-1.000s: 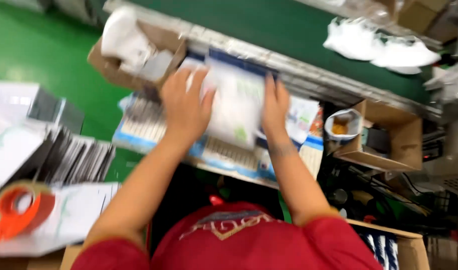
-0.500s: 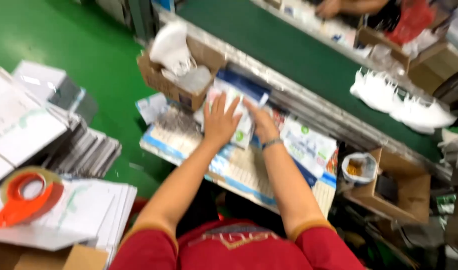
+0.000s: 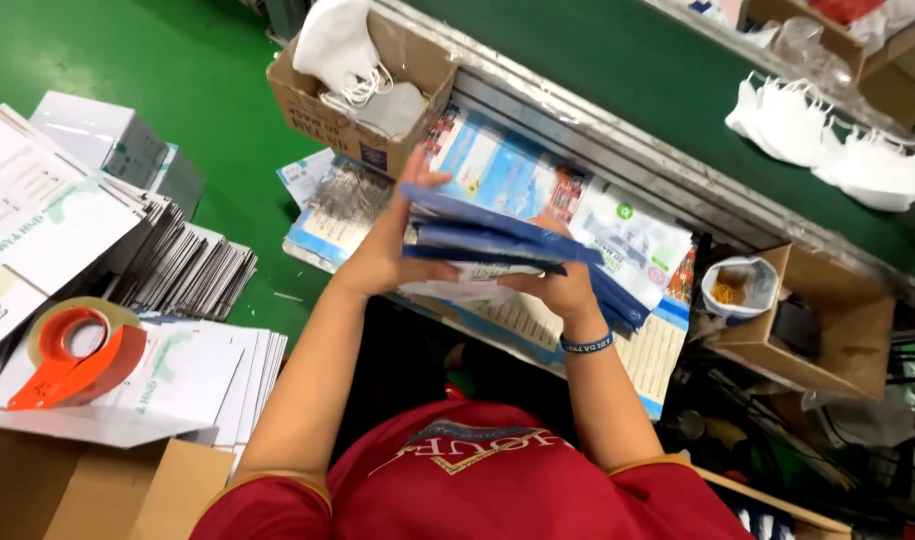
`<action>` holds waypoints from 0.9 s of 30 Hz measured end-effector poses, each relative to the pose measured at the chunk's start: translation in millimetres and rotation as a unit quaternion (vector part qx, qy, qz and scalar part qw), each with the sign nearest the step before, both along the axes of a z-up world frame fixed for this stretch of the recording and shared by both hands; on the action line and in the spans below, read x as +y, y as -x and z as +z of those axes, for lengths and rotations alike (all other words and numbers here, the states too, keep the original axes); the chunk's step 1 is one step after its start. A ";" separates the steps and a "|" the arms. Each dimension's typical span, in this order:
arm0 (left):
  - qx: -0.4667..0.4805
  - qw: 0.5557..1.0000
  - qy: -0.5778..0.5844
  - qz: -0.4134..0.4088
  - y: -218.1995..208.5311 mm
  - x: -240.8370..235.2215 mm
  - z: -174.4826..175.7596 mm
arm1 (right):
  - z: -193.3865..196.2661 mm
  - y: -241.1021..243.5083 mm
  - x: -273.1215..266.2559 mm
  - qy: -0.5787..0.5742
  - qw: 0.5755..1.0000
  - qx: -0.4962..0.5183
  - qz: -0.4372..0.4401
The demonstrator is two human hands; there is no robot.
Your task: Packing face masks into individual plastic bags and then placing the bags into a cardboard box.
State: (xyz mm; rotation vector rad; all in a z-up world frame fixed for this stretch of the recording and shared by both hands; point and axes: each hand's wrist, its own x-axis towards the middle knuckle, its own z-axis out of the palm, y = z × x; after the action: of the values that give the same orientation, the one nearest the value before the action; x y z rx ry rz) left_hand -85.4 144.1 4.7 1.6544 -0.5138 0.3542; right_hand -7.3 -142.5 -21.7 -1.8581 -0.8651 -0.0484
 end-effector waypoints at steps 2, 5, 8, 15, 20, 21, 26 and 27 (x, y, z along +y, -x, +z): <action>0.058 0.998 -0.007 0.009 -7.0 -2.2 -42.1 | -7.9 5.9 8.9 -0.022 0.998 0.049 0.038; 0.084 0.995 -0.030 0.046 5.7 -19.4 -74.3 | -16.9 22.5 6.3 -0.047 0.988 0.130 0.077; 0.006 0.992 -0.085 0.095 16.6 -27.2 -49.2 | -37.6 5.9 -7.7 -0.097 0.970 0.215 0.065; 0.048 0.997 0.037 0.056 -11.4 -33.1 -93.3 | -18.7 4.6 -10.1 0.104 0.985 0.126 0.053; 0.064 0.995 0.036 0.063 -12.9 -40.3 -94.4 | -24.0 -4.4 -14.0 0.025 0.990 0.138 0.033; 0.010 0.998 0.025 0.064 -20.6 -37.9 -92.6 | -25.7 -9.2 -13.4 0.027 0.993 0.108 0.045; 0.054 0.983 -0.114 0.135 -13.3 -35.2 -77.2 | -54.7 -14.0 -19.9 0.048 0.993 0.103 0.042; 0.106 0.980 -0.100 0.132 -11.1 -36.5 -72.9 | -49.0 -14.5 -17.6 0.053 0.989 0.138 0.022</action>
State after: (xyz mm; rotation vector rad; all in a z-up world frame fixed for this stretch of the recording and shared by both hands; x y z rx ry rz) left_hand -74.3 107.6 -68.1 1.9372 -0.1723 0.3218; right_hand 7.2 -160.1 -70.7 -1.8880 -0.7252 0.2810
